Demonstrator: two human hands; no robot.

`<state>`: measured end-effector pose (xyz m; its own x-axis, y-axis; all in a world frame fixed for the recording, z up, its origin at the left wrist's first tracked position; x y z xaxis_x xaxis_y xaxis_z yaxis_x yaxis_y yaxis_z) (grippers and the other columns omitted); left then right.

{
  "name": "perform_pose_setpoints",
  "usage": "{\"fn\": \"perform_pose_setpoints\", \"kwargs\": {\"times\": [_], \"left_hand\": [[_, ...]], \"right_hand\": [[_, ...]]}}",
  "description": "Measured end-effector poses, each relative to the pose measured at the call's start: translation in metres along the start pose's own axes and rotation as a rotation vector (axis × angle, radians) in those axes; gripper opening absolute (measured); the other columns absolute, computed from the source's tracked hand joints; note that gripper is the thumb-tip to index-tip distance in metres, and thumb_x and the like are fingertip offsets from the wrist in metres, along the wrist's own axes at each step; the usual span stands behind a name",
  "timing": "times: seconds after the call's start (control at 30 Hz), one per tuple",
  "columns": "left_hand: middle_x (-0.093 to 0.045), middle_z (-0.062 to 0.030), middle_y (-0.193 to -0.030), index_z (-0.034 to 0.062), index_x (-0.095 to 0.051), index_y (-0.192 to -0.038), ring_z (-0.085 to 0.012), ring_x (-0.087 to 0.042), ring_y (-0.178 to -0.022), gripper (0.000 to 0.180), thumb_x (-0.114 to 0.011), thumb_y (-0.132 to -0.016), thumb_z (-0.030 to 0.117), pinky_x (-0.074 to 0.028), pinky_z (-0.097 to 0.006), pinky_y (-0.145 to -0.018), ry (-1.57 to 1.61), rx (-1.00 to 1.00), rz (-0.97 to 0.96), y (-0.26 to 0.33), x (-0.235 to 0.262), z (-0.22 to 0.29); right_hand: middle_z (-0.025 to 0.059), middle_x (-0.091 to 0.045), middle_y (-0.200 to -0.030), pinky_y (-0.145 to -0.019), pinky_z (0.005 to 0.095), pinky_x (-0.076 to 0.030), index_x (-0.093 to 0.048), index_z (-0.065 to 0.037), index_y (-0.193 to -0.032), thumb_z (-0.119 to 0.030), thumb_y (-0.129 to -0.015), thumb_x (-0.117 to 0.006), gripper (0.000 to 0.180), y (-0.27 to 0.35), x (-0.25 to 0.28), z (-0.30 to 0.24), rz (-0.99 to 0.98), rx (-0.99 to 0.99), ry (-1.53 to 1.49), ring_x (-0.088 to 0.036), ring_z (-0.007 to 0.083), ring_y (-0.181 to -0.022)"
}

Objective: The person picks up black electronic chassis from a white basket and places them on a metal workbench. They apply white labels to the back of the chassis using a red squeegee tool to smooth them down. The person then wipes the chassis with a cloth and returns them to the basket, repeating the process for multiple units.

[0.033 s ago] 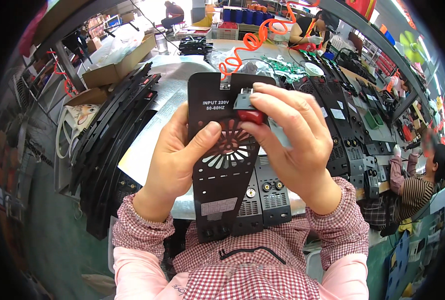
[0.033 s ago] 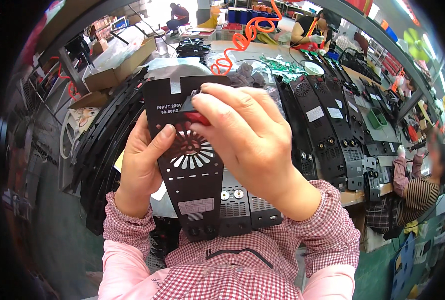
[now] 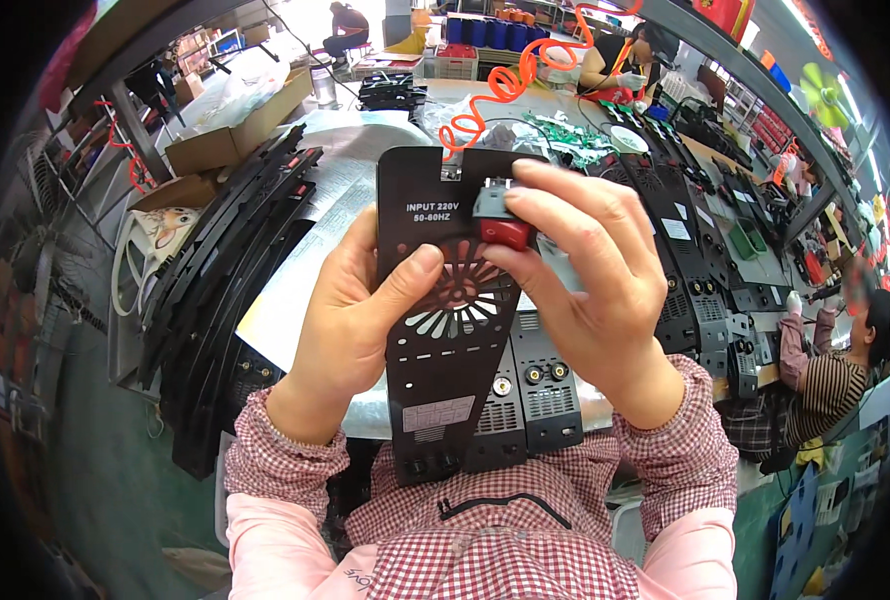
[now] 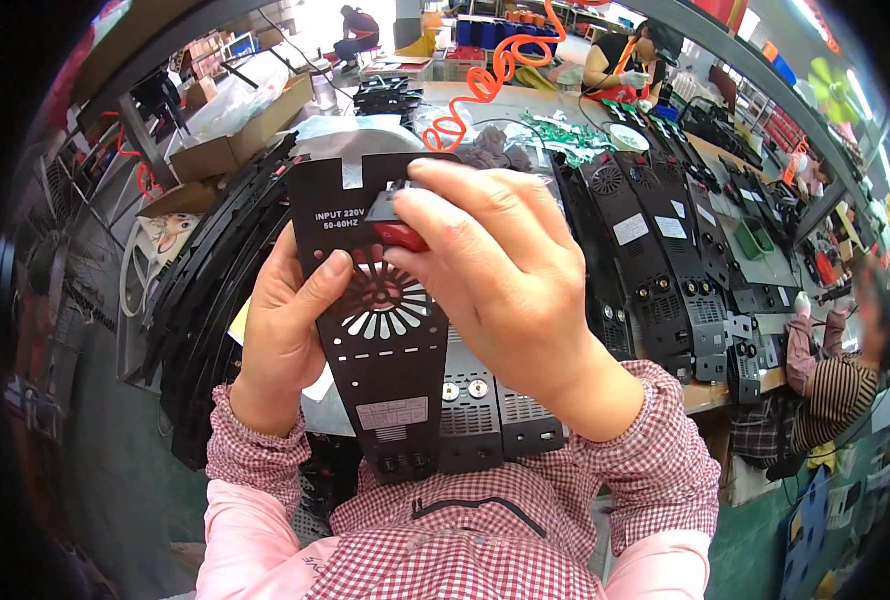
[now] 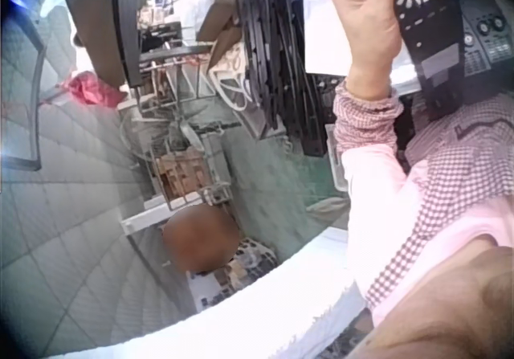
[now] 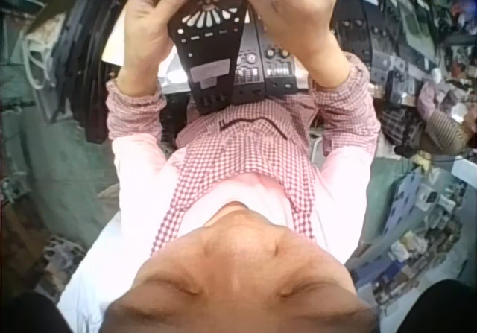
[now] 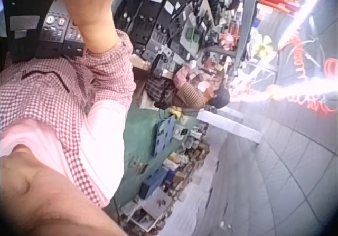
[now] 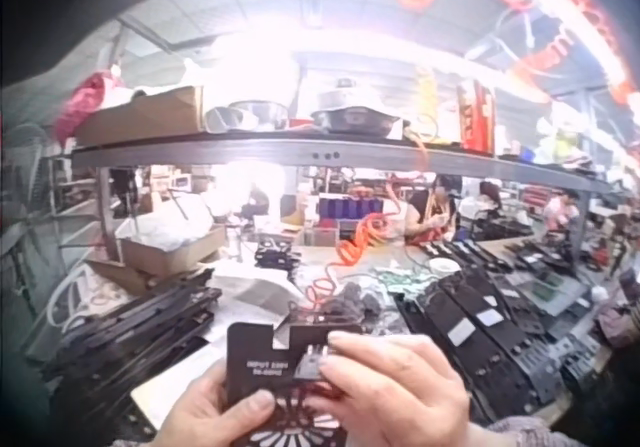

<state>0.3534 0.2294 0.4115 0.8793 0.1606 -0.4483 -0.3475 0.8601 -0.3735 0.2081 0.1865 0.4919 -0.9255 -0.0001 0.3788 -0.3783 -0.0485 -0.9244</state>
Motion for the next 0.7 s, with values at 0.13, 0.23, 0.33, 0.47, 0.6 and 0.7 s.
{"fn": "perform_pose_setpoints", "kwargs": {"times": [0.13,0.23,0.33,0.47,0.6,0.7], "left_hand": [[-0.065,-0.0109,-0.116,0.0012,-0.047,-0.132,-0.0146,-0.066,-0.102,0.035,-0.058,-0.099,0.010,-0.056,-0.030,-0.089,0.003,-0.011,-0.014,-0.001,0.002,-0.001],[-0.064,-0.0105,-0.117,0.0011,-0.047,-0.133,-0.0138,-0.065,-0.103,0.037,-0.058,-0.099,0.009,-0.055,-0.029,-0.089,-0.056,-0.016,-0.034,-0.003,0.005,0.001],[-0.065,-0.0091,-0.114,0.0002,-0.051,-0.132,-0.0129,-0.065,-0.100,0.037,-0.061,-0.098,0.010,-0.055,-0.028,-0.087,-0.146,-0.034,-0.057,-0.005,0.005,0.010],[-0.067,-0.0081,-0.111,-0.0002,-0.055,-0.128,-0.0118,-0.065,-0.096,0.035,-0.065,-0.096,0.011,-0.055,-0.027,-0.086,-0.130,-0.017,-0.031,-0.011,0.004,0.009],[-0.067,-0.0080,-0.110,-0.0004,-0.056,-0.129,-0.0112,-0.066,-0.094,0.037,-0.066,-0.095,0.010,-0.055,-0.027,-0.084,-0.161,-0.006,-0.034,-0.011,0.005,0.010],[-0.068,-0.0079,-0.110,-0.0003,-0.055,-0.131,-0.0106,-0.066,-0.094,0.040,-0.067,-0.094,0.010,-0.054,-0.026,-0.084,-0.163,-0.030,-0.048,-0.009,-0.001,0.015]], "right_hand": [[0.0103,-0.066,-0.099,-0.073,0.0363,-0.053,-0.069,-0.003,-0.105,-0.005,-0.065,-0.080,0.042,0.002,-0.001,-0.001,-0.017,0.067,0.099,-0.064,0.0267,-0.086],[0.0095,-0.065,-0.098,-0.074,0.0363,-0.053,-0.069,-0.003,-0.107,-0.005,-0.068,-0.077,0.040,-0.001,-0.003,-0.002,-0.089,0.126,0.153,-0.063,0.0264,-0.087],[0.0103,-0.064,-0.101,-0.075,0.0361,-0.053,-0.069,-0.002,-0.110,-0.003,-0.068,-0.078,0.044,-0.008,-0.006,-0.008,-0.174,0.154,0.154,-0.063,0.0266,-0.090],[0.0093,-0.062,-0.098,-0.073,0.0356,-0.052,-0.071,-0.003,-0.112,-0.003,-0.068,-0.078,0.045,-0.009,-0.008,-0.012,-0.189,0.137,0.225,-0.062,0.0259,-0.087],[0.0083,-0.062,-0.095,-0.069,0.0351,-0.051,-0.071,-0.003,-0.112,-0.003,-0.066,-0.079,0.047,-0.016,-0.009,-0.009,-0.228,0.110,0.170,-0.060,0.0241,-0.082],[0.0076,-0.062,-0.093,-0.067,0.0340,-0.050,-0.072,-0.003,-0.113,-0.003,-0.066,-0.079,0.047,-0.014,-0.009,-0.009,-0.201,0.116,0.148,-0.059,0.0228,-0.080]]}}
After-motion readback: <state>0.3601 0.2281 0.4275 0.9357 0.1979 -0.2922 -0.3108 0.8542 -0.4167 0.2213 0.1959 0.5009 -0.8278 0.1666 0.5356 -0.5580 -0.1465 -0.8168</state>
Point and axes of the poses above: each hand's wrist, its own y-axis away from the middle knuckle, its own x-axis out of the back of the hand, z = x × y, the point moved 9 cm from there along -y, towards the middle knuckle
